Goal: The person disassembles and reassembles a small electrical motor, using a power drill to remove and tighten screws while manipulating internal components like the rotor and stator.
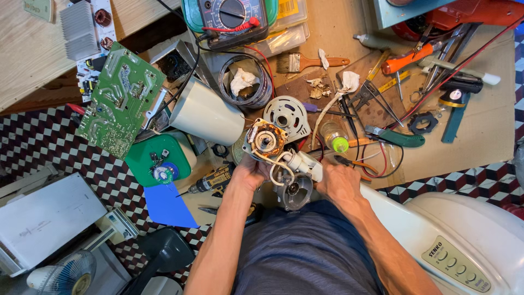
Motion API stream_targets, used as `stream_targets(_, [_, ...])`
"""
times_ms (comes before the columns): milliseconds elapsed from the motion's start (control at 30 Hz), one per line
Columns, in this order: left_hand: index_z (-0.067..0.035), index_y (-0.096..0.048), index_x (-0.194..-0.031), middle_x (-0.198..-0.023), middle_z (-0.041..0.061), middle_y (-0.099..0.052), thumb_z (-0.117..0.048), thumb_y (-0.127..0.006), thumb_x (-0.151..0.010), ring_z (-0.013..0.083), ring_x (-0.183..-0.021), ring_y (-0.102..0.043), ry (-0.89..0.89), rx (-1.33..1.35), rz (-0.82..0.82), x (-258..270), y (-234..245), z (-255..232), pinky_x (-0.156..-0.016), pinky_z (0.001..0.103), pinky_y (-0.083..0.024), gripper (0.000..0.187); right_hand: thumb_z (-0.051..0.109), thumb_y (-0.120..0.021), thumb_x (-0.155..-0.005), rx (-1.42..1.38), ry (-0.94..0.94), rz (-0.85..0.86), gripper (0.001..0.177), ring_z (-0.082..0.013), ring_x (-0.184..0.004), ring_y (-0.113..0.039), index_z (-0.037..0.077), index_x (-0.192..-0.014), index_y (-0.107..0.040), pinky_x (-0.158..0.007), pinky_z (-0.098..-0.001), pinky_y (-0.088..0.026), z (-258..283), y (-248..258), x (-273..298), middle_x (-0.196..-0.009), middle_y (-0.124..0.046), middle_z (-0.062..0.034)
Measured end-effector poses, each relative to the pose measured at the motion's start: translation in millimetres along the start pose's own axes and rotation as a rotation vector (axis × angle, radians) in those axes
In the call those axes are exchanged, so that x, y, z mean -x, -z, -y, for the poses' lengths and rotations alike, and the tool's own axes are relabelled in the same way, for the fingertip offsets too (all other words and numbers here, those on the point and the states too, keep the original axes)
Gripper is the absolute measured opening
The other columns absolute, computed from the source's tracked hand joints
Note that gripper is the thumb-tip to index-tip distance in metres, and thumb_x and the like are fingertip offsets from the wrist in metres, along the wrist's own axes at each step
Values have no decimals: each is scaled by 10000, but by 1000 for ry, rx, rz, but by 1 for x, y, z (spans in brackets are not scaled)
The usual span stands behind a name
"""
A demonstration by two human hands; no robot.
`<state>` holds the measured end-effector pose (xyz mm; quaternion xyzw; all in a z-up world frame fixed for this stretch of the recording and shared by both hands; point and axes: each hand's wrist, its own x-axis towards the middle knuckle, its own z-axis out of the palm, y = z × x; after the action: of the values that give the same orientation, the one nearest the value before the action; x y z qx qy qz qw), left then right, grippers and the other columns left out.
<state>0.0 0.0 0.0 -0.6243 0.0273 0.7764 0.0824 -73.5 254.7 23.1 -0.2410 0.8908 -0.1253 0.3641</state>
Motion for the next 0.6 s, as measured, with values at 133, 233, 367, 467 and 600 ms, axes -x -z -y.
stream_targets(133, [30,-637,-978,-882,151,-752,-243,-738,-934,179,-656,-756,2,-1,6,-3,2,2,-526,197,-626,295,276,-832,-678,11,-27,79,345,-385,-646,-714,0,-860,-734,-575,-520,-550,2,7,0,-703,-697,-243])
stream_targets(233, [31,-630,-984,-890,147,-754,-243,-720,-943,189,-669,-763,12,38,11,-5,5,2,-560,236,-644,292,261,-826,-678,8,-27,70,326,-387,-655,-715,-1,-852,-741,-581,-518,-550,2,8,1,-711,-698,-246])
stream_targets(367, [36,-622,-1009,-901,140,-754,-259,-690,-990,206,-698,-767,31,113,68,-7,10,0,-606,284,-668,304,217,-802,-673,0,-45,102,289,-379,-678,-725,6,-863,-750,-608,-509,-559,1,4,-1,-735,-706,-244])
stream_targets(467, [52,-608,-1055,-955,170,-758,-255,-602,-1027,245,-769,-777,4,97,86,-8,10,-1,-660,334,-678,308,221,-796,-678,-10,-46,115,292,-383,-687,-727,0,-862,-750,-627,-506,-568,2,4,-1,-743,-709,-248])
stream_targets(600, [71,-587,-1124,-1044,217,-748,-235,-496,-1051,304,-873,-777,-39,58,66,-8,11,-1,-740,412,-675,328,291,-805,-693,-36,-37,85,370,-405,-704,-722,-26,-870,-734,-640,-517,-570,6,7,0,-753,-707,-266])
